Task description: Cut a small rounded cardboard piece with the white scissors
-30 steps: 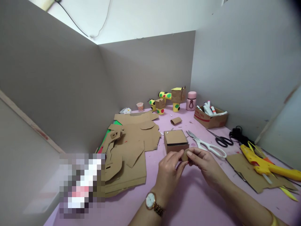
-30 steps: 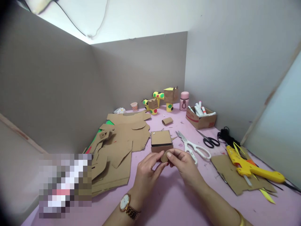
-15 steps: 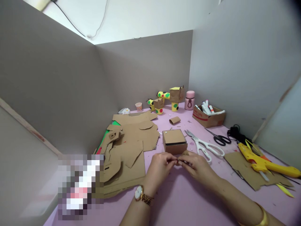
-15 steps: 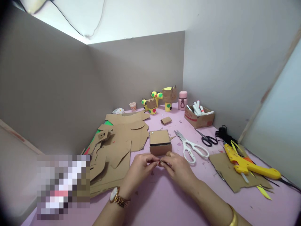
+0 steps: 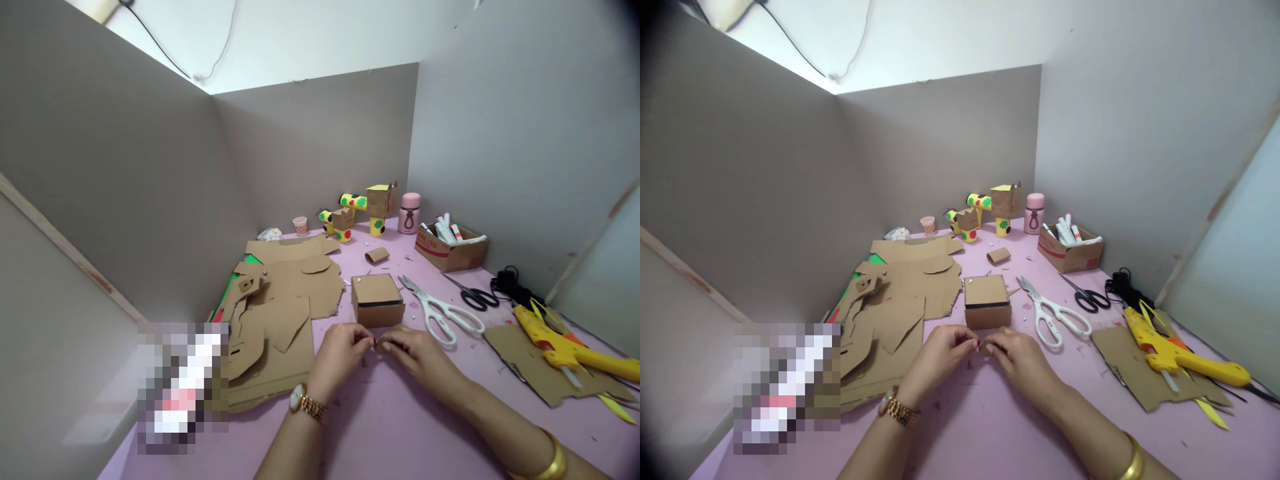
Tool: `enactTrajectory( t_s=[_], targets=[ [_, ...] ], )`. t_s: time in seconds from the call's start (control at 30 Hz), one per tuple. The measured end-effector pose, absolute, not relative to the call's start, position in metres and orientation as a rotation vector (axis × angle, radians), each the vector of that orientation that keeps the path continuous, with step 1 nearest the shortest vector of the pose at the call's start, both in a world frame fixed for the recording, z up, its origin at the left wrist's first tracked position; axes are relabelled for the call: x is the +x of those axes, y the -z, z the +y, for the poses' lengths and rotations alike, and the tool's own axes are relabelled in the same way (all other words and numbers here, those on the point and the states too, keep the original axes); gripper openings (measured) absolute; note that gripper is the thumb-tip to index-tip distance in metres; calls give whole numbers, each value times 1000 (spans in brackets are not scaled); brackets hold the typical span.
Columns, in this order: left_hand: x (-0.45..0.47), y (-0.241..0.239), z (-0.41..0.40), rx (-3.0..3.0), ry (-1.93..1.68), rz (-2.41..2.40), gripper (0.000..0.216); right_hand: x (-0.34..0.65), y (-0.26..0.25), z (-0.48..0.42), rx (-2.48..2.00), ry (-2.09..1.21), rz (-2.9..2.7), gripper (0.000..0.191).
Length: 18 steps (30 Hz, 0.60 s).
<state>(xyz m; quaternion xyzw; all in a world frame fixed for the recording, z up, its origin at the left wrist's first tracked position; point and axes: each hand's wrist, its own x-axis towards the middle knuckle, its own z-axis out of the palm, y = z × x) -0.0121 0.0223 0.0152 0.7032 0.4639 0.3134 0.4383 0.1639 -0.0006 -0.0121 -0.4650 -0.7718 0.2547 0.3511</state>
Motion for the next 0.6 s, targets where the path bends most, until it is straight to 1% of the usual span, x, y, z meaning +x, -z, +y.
enactTrajectory(
  t_s=[0.13, 0.3, 0.37, 0.47, 0.6],
  targets=[
    [-9, -17, 22, 1423, -687, 940, 33, 169, -7, -4, -1071, -874, -1881, 24],
    [-4, -17, 16, 1104, -628, 714, 41, 170, -20, -8, -902, -1041, -1814, 24],
    [-2, -15, 14, 1029, -615, 661, 40, 170, -21, -9, -869, -1064, -1804, 25],
    [1, -14, 12, 946, -617, 608, 32, 173, -22, -9, -862, -1055, -1797, 24],
    [4, -15, 11, 872, -639, 561, 25, 174, -22, -8, -902, -973, -1802, 20]
  ],
)
